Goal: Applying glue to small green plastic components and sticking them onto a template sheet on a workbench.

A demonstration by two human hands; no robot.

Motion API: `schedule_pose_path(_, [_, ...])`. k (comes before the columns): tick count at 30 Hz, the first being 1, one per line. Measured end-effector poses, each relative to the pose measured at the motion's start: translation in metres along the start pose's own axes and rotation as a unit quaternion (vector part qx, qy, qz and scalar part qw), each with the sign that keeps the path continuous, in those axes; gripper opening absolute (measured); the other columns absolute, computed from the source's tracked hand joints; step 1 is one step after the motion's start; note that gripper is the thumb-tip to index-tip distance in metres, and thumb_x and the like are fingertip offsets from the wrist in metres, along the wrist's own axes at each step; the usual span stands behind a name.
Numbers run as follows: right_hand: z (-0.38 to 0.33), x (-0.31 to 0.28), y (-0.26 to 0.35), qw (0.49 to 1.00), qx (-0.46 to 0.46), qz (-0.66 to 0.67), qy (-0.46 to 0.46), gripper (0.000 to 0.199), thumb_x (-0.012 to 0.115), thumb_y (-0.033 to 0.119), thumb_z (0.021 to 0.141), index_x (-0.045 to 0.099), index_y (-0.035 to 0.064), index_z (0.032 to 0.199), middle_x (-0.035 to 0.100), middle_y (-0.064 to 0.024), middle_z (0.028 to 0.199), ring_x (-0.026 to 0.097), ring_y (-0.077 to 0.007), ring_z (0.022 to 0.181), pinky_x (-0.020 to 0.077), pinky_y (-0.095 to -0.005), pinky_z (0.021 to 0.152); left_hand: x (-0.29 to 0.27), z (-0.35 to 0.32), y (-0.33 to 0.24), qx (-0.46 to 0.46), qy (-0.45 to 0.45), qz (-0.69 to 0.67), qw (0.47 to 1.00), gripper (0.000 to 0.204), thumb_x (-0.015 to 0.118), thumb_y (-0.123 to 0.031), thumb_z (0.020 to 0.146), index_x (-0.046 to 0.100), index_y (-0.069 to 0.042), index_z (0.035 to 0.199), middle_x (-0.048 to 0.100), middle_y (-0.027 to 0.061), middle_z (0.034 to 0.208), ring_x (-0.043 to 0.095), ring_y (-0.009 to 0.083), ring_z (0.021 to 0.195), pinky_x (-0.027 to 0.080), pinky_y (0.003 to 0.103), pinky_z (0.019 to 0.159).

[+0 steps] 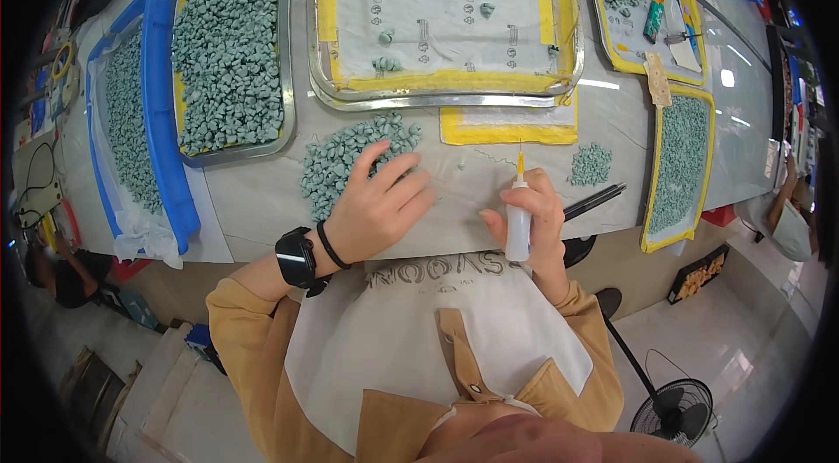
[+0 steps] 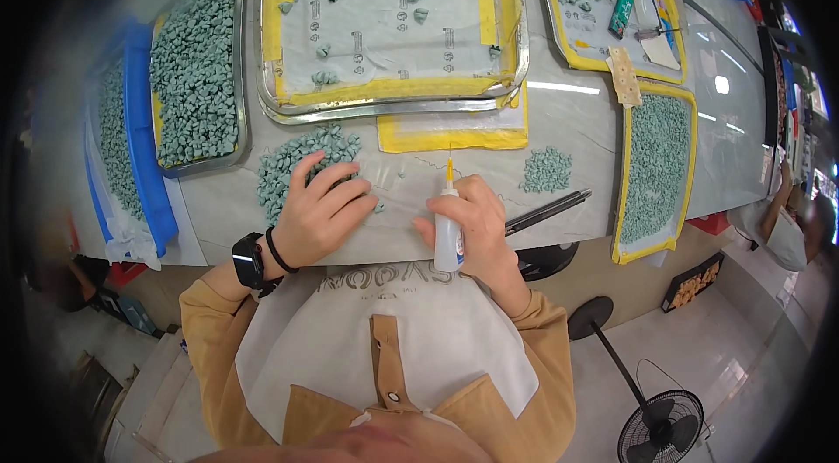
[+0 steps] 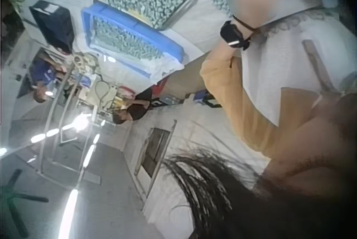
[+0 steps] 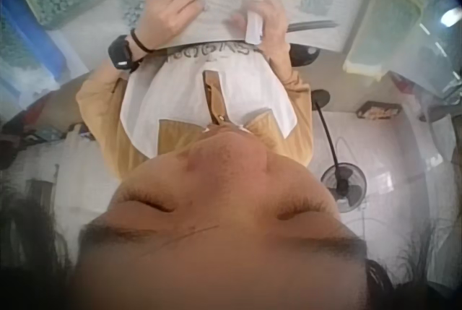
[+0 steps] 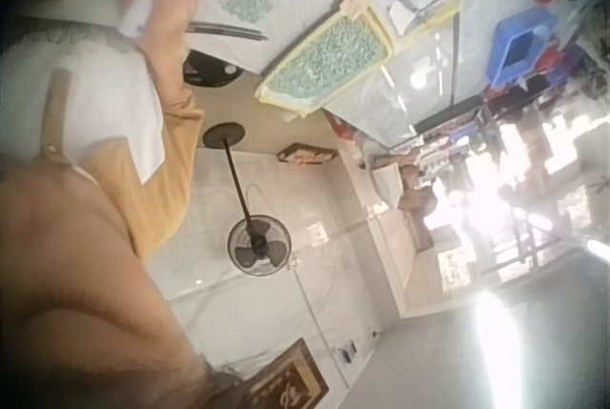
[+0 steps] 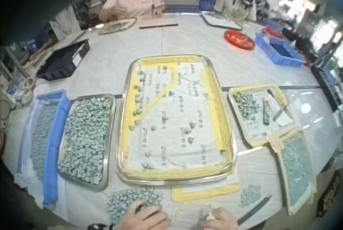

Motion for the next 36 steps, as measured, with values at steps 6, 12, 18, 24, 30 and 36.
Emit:
schedule_pose_path(6, [-0.002, -0.001, 0.0, 1.0, -0.001, 0.005, -0.011, 0.045, 0.081, 0.006, 0.064, 0.056, 0.0086, 0.101, 0.052, -0.0089, 0.075, 0.05, -0.0254, 0.063, 0.0393, -0.0349, 0.052, 0.001, 0.011, -0.01, -0.031, -0.012, -0.052, 0.998, 0.023, 0.067, -0.007, 0.072, 0.065, -0.009, 0.095, 0.06, 0.0013, 0.096, 0.057, 0.0218, 0.099, 0.034, 0.046, 0.095])
schedule_pose_path(12, [-0.003, -0.01, 0.011, 0.997, -0.056, 0.039, -0.028, 0.036, 0.071, 0.027, 0.085, 0.05, 0.0068, 0.107, 0.056, -0.0106, 0.082, 0.053, -0.0218, 0.067, 0.0444, -0.0324, 0.058, -0.012, 0.021, -0.013, 0.014, -0.043, -0.16, 0.986, 0.024, 0.069, -0.002, 0.074, 0.065, -0.005, 0.098, 0.059, 0.0057, 0.102, 0.059, 0.0198, 0.091, 0.047, 0.037, 0.081])
schedule_pose_path(18, [0.025, 0.001, 0.019, 0.976, -0.111, 0.162, -0.098, 0.054, 0.048, 0.056, 0.093, 0.052, 0.0047, 0.111, 0.066, -0.0158, 0.086, 0.062, -0.0294, 0.074, 0.0503, -0.0377, 0.062, -0.008, 0.026, 0.012, -0.255, -0.06, -0.754, 0.602, 0.022, 0.058, 0.006, 0.085, 0.062, 0.004, 0.106, 0.055, 0.0127, 0.113, 0.061, 0.0173, 0.094, 0.052, 0.031, 0.086])
schedule_pose_path(24, [0.029, 0.004, 0.015, 0.983, -0.075, 0.165, -0.005, 0.059, 0.041, 0.058, 0.095, 0.054, 0.002, 0.108, 0.068, -0.0169, 0.075, 0.067, -0.0366, 0.085, 0.0541, -0.0407, 0.067, -0.004, 0.024, 0.014, -0.313, -0.054, -0.715, 0.623, 0.028, 0.054, 0.008, 0.087, 0.056, 0.007, 0.115, 0.059, 0.0154, 0.116, 0.063, 0.0165, 0.092, 0.053, 0.03, 0.087])
schedule_pose_path(30, [0.034, 0.006, 0.016, 0.985, -0.039, 0.168, 0.009, 0.054, 0.039, 0.053, 0.098, 0.057, 0.0029, 0.105, 0.07, -0.019, 0.078, 0.067, -0.0379, 0.09, 0.0543, -0.0409, 0.069, 0.006, 0.016, 0.009, -0.307, -0.059, -0.697, 0.646, 0.029, 0.055, 0.009, 0.089, 0.054, 0.009, 0.118, 0.063, 0.0154, 0.113, 0.065, 0.0191, 0.1, 0.054, 0.03, 0.086])
schedule_pose_path(36, [0.034, 0.009, 0.015, 0.986, -0.025, 0.166, 0.02, 0.05, 0.038, 0.048, 0.099, 0.057, 0.0021, 0.102, 0.07, -0.0202, 0.08, 0.066, -0.0363, 0.093, 0.0529, -0.0399, 0.073, 0.008, 0.014, 0.01, -0.323, -0.069, -0.693, 0.641, 0.027, 0.059, 0.007, 0.089, 0.06, 0.004, 0.115, 0.066, 0.0068, 0.103, 0.063, 0.0062, 0.086, 0.051, 0.019, 0.073])
Point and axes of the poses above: each hand's wrist, its own z-axis towards the middle knuckle, its own x-axis out of the palm, y = z × x, the point moved 3 cm from there along z, towards the middle knuckle
